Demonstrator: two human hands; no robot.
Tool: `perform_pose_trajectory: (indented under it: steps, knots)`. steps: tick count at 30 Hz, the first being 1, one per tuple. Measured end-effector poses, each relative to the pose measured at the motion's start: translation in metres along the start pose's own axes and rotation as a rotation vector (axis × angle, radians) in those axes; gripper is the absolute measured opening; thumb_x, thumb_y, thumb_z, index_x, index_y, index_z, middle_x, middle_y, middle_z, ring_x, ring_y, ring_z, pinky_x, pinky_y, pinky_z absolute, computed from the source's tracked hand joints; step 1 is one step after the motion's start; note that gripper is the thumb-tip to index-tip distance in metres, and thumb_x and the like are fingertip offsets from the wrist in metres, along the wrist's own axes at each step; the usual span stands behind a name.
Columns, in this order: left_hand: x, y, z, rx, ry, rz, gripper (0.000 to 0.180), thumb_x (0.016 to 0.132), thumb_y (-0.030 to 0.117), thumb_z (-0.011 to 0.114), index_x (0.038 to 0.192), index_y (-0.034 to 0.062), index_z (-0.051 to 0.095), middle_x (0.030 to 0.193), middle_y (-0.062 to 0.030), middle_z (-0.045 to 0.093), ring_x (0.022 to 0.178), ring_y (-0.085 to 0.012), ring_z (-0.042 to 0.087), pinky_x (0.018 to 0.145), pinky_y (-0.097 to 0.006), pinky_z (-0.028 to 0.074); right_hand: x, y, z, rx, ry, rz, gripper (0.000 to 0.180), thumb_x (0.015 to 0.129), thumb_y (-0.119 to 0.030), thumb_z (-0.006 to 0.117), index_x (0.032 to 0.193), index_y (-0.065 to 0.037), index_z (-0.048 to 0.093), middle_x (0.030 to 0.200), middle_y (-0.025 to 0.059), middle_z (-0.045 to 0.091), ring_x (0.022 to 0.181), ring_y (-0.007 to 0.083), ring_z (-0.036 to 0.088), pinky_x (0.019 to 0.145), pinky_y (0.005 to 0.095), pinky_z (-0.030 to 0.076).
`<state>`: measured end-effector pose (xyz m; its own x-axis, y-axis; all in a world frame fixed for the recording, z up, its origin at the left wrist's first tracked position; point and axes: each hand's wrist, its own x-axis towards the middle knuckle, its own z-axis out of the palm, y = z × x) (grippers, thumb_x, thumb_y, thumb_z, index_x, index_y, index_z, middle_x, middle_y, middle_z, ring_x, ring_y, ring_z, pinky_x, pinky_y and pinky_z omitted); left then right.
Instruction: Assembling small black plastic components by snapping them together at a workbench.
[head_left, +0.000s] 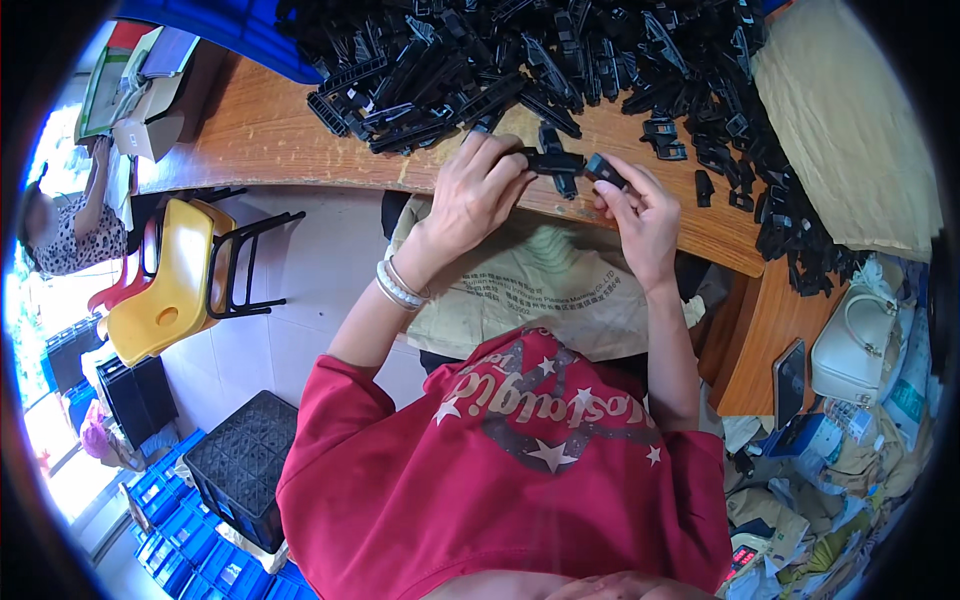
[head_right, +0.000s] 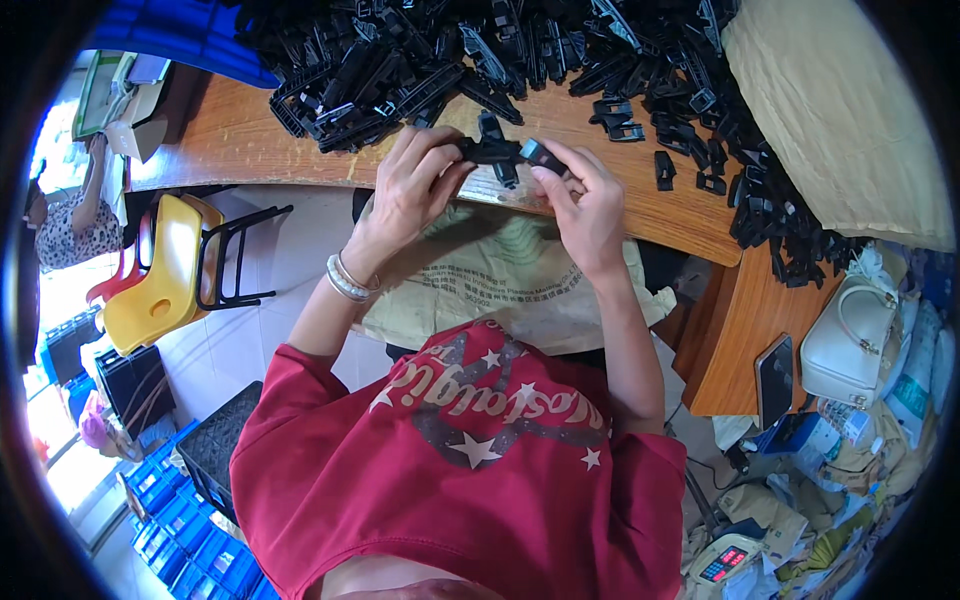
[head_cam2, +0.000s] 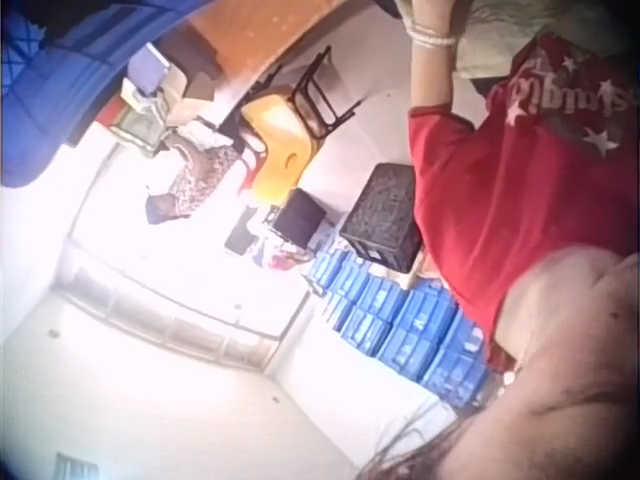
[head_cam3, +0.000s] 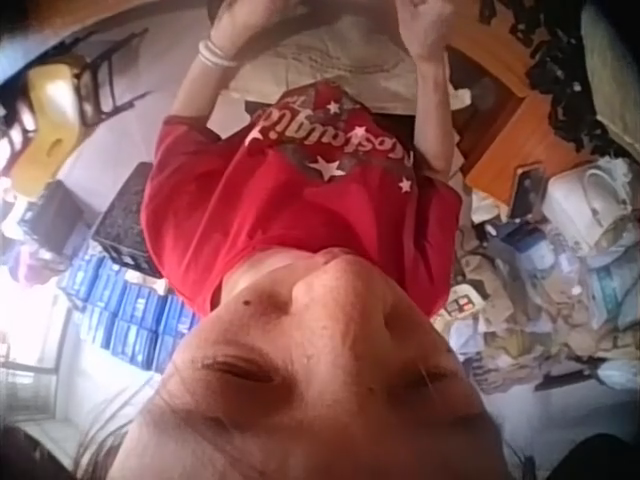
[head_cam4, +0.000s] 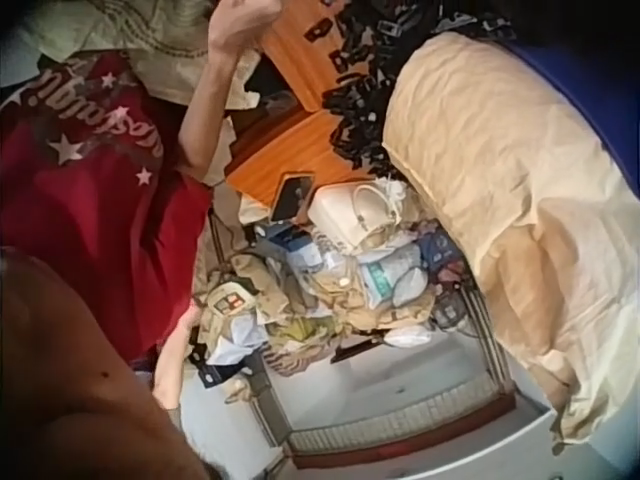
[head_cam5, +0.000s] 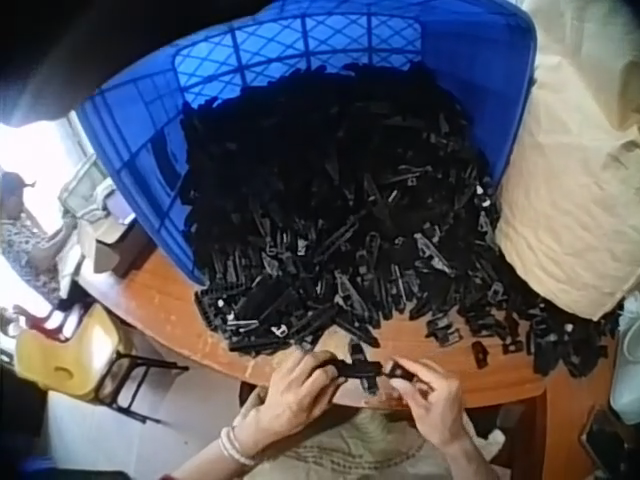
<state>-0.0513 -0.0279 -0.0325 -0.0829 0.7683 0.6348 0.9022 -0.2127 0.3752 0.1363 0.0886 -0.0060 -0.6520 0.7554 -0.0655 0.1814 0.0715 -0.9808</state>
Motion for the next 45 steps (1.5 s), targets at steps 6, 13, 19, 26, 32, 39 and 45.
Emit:
perform_pose_trajectory:
  steps: [6, 13, 19, 26, 32, 39, 45]
  knots:
    - [0.002, 0.003, -0.002, -0.012, 0.013, 0.095, 0.025, 0.069, 0.003, 0.069, 0.093, 0.0027, 0.059, 0.103, -0.0124, 0.060, 0.090, -0.0285, 0.058, 0.073, -0.037, 0.049, 0.000, 0.027, -0.004, -0.211, 0.261, -0.276, 0.026, 0.089, -0.004, 0.067, 0.114, 0.002, 0.066, 0.090, 0.0058, 0.063, 0.062, 0.0085, 0.048, 0.056, 0.0214, 0.041]
    - [0.003, 0.010, -0.006, -0.088, -0.168, 0.054, 0.030, 0.070, -0.001, 0.071, 0.098, 0.0030, 0.062, 0.105, -0.0118, 0.062, 0.091, -0.0297, 0.059, 0.077, -0.037, 0.051, -0.001, 0.021, -0.010, -0.195, 0.185, -0.288, 0.029, 0.087, -0.004, 0.069, 0.116, 0.001, 0.067, 0.093, 0.0055, 0.065, 0.066, 0.0082, 0.048, 0.059, 0.0220, 0.042]
    - [0.006, 0.010, -0.003, -0.299, -0.112, -0.242, 0.024, 0.077, 0.001, 0.073, 0.100, -0.0011, 0.066, 0.095, -0.0122, 0.063, 0.087, -0.0289, 0.057, 0.074, -0.036, 0.048, -0.001, 0.009, -0.014, -0.380, 0.016, -0.369, 0.025, 0.081, -0.002, 0.071, 0.106, -0.002, 0.070, 0.088, 0.0086, 0.063, 0.082, 0.0229, 0.057, 0.071, 0.0316, 0.046]
    - [0.010, 0.011, -0.004, -0.366, -0.124, -0.283, 0.018, 0.078, -0.001, 0.070, 0.096, -0.0019, 0.068, 0.091, -0.0123, 0.060, 0.084, -0.0299, 0.056, 0.073, -0.037, 0.048, 0.015, 0.011, -0.027, -0.394, -0.083, -0.341, 0.025, 0.078, 0.001, 0.070, 0.102, -0.001, 0.070, 0.085, 0.0087, 0.062, 0.084, 0.0247, 0.056, 0.075, 0.0329, 0.045]
    - [0.008, 0.015, 0.002, -0.354, -0.077, -0.268, 0.019, 0.077, -0.001, 0.071, 0.096, -0.0020, 0.068, 0.091, -0.0129, 0.061, 0.084, -0.0305, 0.056, 0.073, -0.037, 0.048, 0.014, 0.011, -0.014, -0.389, -0.085, -0.427, 0.026, 0.076, 0.005, 0.070, 0.102, 0.001, 0.071, 0.090, 0.0063, 0.061, 0.086, 0.0197, 0.057, 0.072, 0.0290, 0.045]
    - [0.010, 0.018, 0.002, -0.453, -0.081, -0.308, 0.021, 0.078, 0.007, 0.075, 0.096, -0.0017, 0.067, 0.095, -0.0140, 0.062, 0.086, -0.0312, 0.058, 0.074, -0.038, 0.050, 0.003, 0.017, -0.014, -0.278, -0.032, -0.406, 0.017, 0.075, 0.005, 0.071, 0.092, 0.000, 0.072, 0.088, 0.0078, 0.061, 0.086, 0.0236, 0.057, 0.070, 0.0327, 0.047]
    - [0.027, 0.007, 0.011, 0.073, -0.092, -0.062, 0.039, 0.077, 0.002, 0.072, 0.115, 0.0000, 0.063, 0.110, -0.0124, 0.061, 0.100, -0.0314, 0.056, 0.083, -0.040, 0.048, 0.024, 0.014, -0.049, -0.853, 0.435, -0.555, 0.016, 0.080, -0.001, 0.069, 0.096, -0.002, 0.068, 0.098, 0.0079, 0.061, 0.094, 0.0261, 0.057, 0.082, 0.0367, 0.043]
